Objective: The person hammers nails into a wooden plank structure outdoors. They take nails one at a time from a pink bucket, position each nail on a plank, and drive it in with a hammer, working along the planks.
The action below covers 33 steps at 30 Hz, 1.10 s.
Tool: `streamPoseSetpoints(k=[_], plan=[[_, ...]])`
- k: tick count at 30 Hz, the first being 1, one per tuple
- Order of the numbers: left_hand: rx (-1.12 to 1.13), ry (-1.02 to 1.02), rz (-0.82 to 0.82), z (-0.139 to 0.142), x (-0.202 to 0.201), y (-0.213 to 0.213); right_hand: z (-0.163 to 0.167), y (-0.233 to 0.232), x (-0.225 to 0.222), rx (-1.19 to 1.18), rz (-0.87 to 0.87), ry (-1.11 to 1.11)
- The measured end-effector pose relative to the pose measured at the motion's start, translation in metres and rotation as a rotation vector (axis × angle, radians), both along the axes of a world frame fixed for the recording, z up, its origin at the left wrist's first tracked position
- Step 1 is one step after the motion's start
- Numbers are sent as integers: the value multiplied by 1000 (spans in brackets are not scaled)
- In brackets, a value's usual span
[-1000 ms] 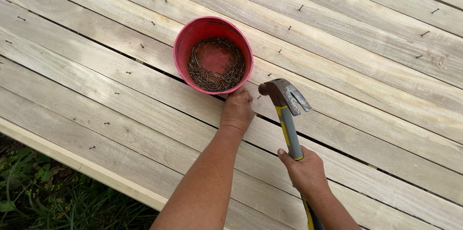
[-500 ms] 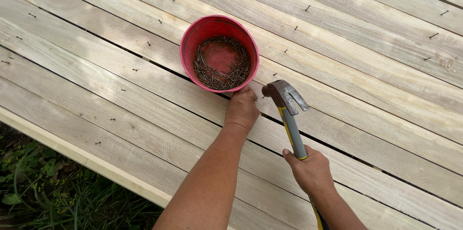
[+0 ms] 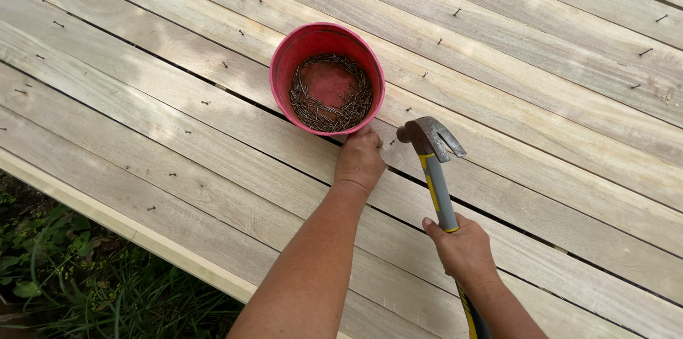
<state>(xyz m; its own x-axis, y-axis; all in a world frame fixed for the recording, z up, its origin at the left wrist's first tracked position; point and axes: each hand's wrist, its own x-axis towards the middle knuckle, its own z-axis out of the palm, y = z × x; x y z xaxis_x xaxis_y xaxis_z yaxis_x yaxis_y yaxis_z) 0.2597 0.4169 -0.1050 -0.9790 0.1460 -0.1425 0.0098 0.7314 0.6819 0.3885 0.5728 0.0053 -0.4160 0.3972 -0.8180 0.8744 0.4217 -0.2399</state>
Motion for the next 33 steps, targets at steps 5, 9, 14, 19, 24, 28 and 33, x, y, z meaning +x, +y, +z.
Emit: streamPoseSetpoints(k=[5,9,14,19,24,28,33], plan=[[-38,91,-31,-12,0,2,7,1,13,32,-21,281],[-56,47,-21,-9,1,1,-2,-4,8,72,71,122],[-19,94,-40,12,1,2,-12,2,4,17,34,27],[106,414,-264,51,20,-10,-26,6,5,82,-42,47],[154,593,-185,82,-6,-19,-41,6,7,175,42,141],[-181,-50,17,90,-58,-24,-45,5,11,195,35,167],[-331,-375,-86,89,-93,-29,-45,4,10,224,51,135]])
